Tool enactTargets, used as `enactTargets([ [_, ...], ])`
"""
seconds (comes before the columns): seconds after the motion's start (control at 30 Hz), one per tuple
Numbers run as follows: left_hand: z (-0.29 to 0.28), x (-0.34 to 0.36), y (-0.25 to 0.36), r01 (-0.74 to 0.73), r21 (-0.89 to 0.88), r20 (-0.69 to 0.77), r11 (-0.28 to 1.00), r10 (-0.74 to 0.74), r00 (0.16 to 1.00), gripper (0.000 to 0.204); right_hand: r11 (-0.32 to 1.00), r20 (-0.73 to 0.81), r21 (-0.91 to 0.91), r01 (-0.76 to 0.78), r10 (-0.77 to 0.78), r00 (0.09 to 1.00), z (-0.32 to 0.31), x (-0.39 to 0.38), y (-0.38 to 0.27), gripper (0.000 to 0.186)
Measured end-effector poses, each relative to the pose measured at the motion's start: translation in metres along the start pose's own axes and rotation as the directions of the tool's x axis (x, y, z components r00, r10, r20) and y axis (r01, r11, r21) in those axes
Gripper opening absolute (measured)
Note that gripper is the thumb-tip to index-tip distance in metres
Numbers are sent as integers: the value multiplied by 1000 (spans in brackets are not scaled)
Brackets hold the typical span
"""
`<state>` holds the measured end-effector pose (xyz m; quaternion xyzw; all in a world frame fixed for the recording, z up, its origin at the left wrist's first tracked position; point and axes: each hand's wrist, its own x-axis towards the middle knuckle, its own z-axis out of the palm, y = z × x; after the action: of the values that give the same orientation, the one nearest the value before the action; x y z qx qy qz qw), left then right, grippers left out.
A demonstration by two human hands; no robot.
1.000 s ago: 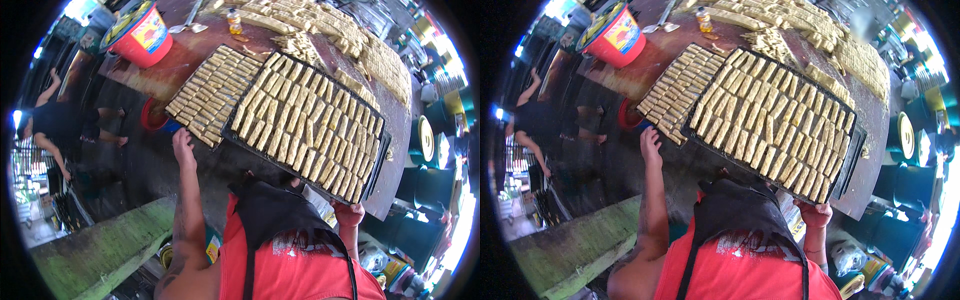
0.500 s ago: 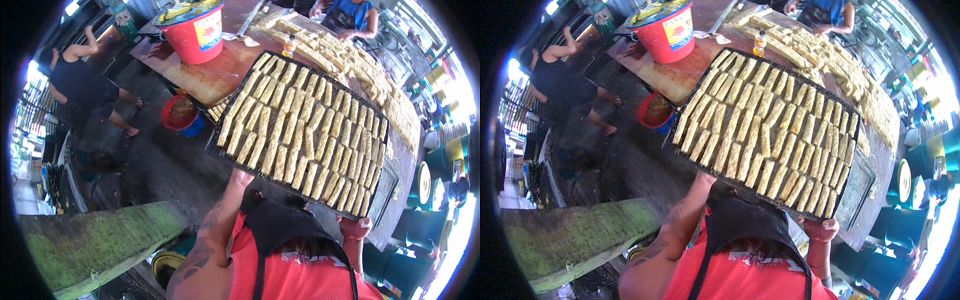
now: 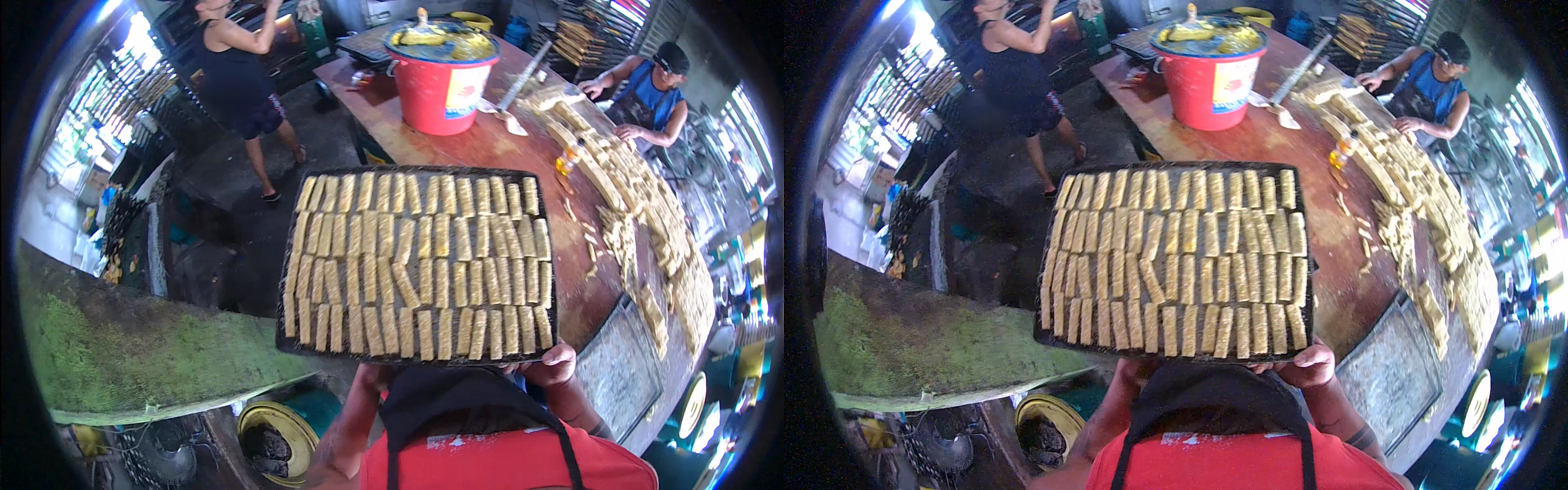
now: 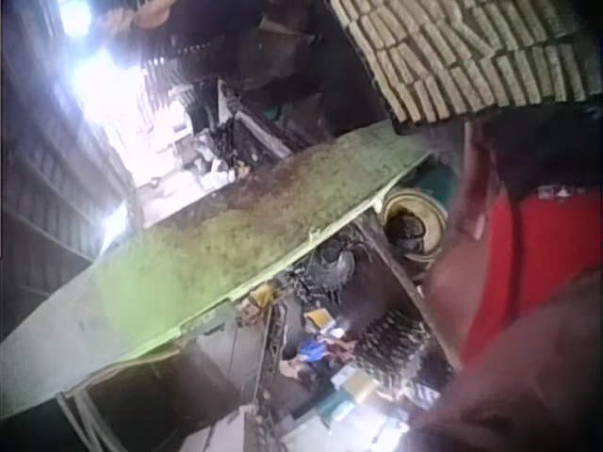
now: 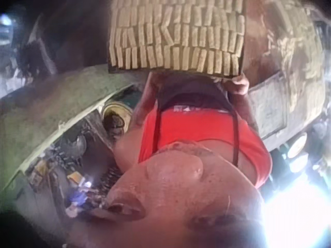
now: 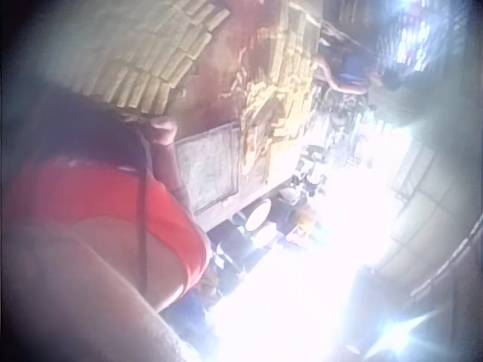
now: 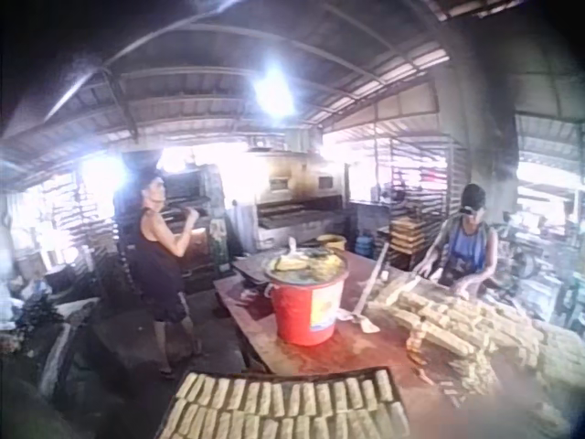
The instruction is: The person places trays of dough sticks onto a rack, then returns to the table and arranges cut pieces of dough onto an empty baking tray by hand.
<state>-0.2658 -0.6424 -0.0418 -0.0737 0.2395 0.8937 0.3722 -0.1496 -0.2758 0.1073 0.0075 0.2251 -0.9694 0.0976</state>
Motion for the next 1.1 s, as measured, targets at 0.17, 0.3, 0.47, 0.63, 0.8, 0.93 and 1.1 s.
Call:
enactTargets([
  [0.17, -38, -69, 48, -176, -3, -159, 984, 173, 972, 50, 968, 40, 82, -237, 234, 971, 8, 121, 20, 84],
  [0.3, -14, -47, 124, -341, 3, -387, 940, 315, 867, 28, 933, 178, 105, -343, 322, 930, 3, 231, 37, 84],
  [0.47, -18, 8, 236, -455, 93, -430, 885, 448, 784, 46, 919, 217, 96, -381, 355, 909, 21, 383, 51, 85],
  [0.63, -25, 72, 379, -477, 89, -360, 874, 475, 803, 67, 935, 247, 63, -348, 323, 914, 63, 539, 47, 86],
  [0.8, -25, 135, 497, -478, 186, -273, 858, 513, 814, 84, 981, 253, 30, -190, 176, 951, 89, 681, 34, 88],
  [0.93, -48, 204, 605, -471, 138, -239, 871, 491, 838, 83, 1000, 180, 15, -15, 12, 984, 118, 790, 35, 87],
  [1.1, -109, 304, 756, -314, 175, -119, 933, 336, 934, 81, 961, 92, -2, 275, -274, 957, 124, 914, 42, 86],
])
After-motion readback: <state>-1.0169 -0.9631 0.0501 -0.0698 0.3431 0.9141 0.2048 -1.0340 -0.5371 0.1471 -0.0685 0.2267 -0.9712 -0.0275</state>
